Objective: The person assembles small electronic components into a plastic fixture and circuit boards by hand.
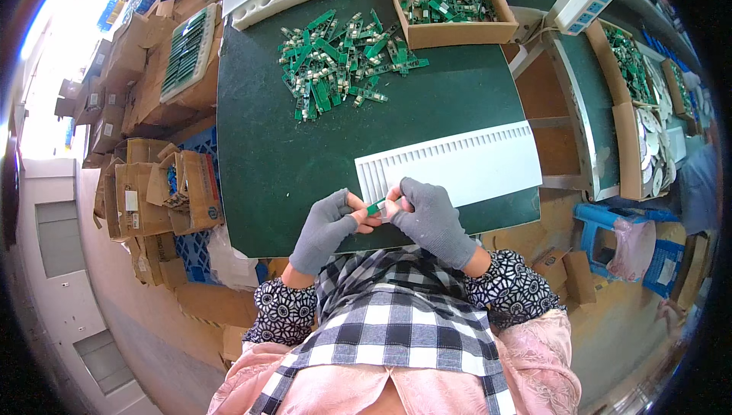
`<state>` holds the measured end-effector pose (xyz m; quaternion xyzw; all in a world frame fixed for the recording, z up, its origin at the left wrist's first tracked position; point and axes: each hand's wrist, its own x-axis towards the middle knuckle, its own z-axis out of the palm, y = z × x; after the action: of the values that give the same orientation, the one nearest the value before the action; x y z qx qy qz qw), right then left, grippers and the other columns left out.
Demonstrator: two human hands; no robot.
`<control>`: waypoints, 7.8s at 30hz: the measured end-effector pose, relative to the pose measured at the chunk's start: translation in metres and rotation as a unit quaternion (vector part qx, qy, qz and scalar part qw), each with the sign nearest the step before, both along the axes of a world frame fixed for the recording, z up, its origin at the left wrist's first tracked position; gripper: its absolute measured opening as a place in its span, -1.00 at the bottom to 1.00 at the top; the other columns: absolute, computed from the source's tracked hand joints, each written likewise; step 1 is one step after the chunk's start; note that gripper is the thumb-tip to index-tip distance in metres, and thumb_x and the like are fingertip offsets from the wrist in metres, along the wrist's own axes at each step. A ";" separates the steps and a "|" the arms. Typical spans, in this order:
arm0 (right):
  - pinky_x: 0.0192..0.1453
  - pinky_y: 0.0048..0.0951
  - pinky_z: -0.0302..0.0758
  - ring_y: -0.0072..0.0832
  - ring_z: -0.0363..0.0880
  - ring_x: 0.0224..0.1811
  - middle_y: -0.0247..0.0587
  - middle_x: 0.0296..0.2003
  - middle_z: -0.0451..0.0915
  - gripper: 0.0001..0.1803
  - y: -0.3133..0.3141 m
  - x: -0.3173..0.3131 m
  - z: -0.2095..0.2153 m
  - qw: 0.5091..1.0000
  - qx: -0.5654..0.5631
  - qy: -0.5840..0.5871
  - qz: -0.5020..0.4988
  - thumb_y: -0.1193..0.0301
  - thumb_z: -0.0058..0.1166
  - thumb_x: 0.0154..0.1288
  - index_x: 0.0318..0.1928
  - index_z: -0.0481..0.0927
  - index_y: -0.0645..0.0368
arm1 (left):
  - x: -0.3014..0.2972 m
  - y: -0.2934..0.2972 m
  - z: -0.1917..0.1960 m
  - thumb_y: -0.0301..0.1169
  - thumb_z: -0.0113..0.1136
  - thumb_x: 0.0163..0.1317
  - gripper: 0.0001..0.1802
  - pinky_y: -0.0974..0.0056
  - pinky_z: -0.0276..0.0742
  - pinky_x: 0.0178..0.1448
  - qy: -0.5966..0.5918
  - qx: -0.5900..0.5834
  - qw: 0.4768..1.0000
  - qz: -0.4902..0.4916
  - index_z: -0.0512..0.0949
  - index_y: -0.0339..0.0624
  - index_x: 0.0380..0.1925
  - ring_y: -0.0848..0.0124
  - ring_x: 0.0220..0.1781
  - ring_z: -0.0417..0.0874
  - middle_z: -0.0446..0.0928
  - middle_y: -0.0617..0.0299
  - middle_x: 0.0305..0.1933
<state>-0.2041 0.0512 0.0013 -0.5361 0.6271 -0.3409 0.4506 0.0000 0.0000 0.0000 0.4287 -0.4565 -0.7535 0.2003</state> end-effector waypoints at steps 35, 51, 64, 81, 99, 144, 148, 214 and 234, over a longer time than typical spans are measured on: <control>-0.51 -0.49 0.41 -0.55 0.51 -0.58 -0.37 -0.57 0.52 -0.73 -0.130 -0.123 0.078 0.958 -0.193 0.136 -0.161 0.27 0.19 0.33 -0.16 0.58 0.23 | -0.001 0.031 0.005 -0.45 0.31 0.10 -0.73 0.14 0.57 -0.07 -0.263 -0.545 0.791 -0.087 0.59 -0.12 -0.15 0.18 -0.07 0.58 0.55 0.21 -0.11; -0.28 -0.45 0.43 -0.59 0.49 -0.43 -0.34 -0.52 0.55 -0.72 -0.131 -0.061 0.043 0.955 0.053 -0.016 0.292 0.30 0.24 0.19 -0.21 0.67 0.27 | -0.008 -0.019 0.014 -0.47 0.21 0.34 -0.77 0.45 0.51 -0.06 -0.089 -0.243 0.955 0.146 0.59 -0.33 -0.05 0.62 -0.15 0.58 0.64 0.29 -0.16; -0.34 -0.53 0.35 -0.69 0.42 -0.44 -0.45 -0.52 0.51 -0.72 -0.095 -0.064 0.041 0.914 0.143 -0.063 0.375 0.26 0.23 0.24 -0.22 0.67 0.25 | -0.011 -0.012 0.033 -0.53 0.29 0.23 -0.87 0.42 0.54 -0.21 -0.138 -0.346 0.927 -0.031 0.65 -0.35 -0.25 0.58 -0.32 0.62 0.67 0.24 -0.35; -0.25 -0.24 0.48 -0.18 0.57 -0.41 -0.13 -0.47 0.55 -0.83 -0.093 -0.044 -0.012 0.907 -0.239 0.194 0.287 0.39 0.22 0.23 -0.16 0.62 0.06 | -0.007 0.034 -0.002 -0.50 0.18 0.22 -0.92 0.19 0.57 -0.03 -0.173 -0.496 0.847 -0.080 0.46 -0.17 -0.33 0.17 -0.04 0.65 0.65 0.19 -0.05; -0.42 -0.39 0.45 -0.35 0.52 -0.56 -0.18 -0.60 0.51 -0.87 -0.078 -0.043 0.034 0.924 -0.129 0.092 0.348 0.47 0.18 0.18 -0.33 0.49 0.21 | -0.012 0.034 0.001 -0.55 0.18 0.19 -0.91 0.23 0.57 -0.13 -0.172 -0.468 0.865 -0.054 0.49 -0.24 -0.31 0.20 -0.17 0.66 0.65 0.16 -0.17; -0.48 -0.45 0.37 -0.54 0.41 -0.62 -0.27 -0.63 0.49 -0.79 -0.011 -0.005 0.006 0.998 -0.055 0.010 -0.038 0.38 0.29 0.22 -0.30 0.54 0.22 | 0.000 0.007 -0.005 -0.55 0.07 0.38 -0.87 0.38 0.58 0.05 -0.005 -0.067 0.997 0.032 0.49 -0.43 -0.17 0.42 -0.04 0.68 0.60 0.12 -0.15; -0.56 -0.54 0.36 -0.69 0.39 -0.65 -0.37 -0.52 0.55 -0.77 -0.025 -0.030 0.014 0.991 0.075 -0.096 0.053 0.27 0.16 0.39 -0.25 0.60 0.20 | -0.001 0.002 -0.007 -0.50 0.14 0.38 -0.87 0.40 0.54 0.02 0.026 -0.073 0.997 -0.003 0.53 -0.37 -0.17 0.53 -0.12 0.62 0.62 0.19 -0.15; -0.37 -0.29 0.51 -0.25 0.63 -0.49 -0.11 -0.56 0.57 -0.85 -0.085 -0.040 0.021 0.908 -0.132 0.177 0.356 0.49 0.18 0.12 -0.28 0.58 0.25 | -0.022 0.054 0.006 -0.49 0.16 0.27 -0.90 0.27 0.62 -0.23 -0.281 -0.477 0.830 -0.071 0.47 -0.17 -0.23 0.22 -0.17 0.72 0.63 0.14 0.09; -0.50 -0.51 0.29 -0.68 0.30 -0.61 -0.42 -0.68 0.37 -0.83 -0.010 -0.006 -0.001 1.000 -0.026 -0.010 0.002 0.36 0.21 0.25 -0.31 0.61 0.22 | -0.003 0.003 -0.005 -0.55 0.07 0.31 -0.84 0.41 0.59 0.00 -0.045 -0.084 0.995 0.009 0.53 -0.46 -0.20 0.45 -0.09 0.66 0.61 0.12 -0.17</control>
<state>-0.2104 0.0413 0.0000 -0.5453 0.6129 -0.3616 0.4430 -0.0034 0.0028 -0.0051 0.4476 -0.5230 -0.6905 0.2218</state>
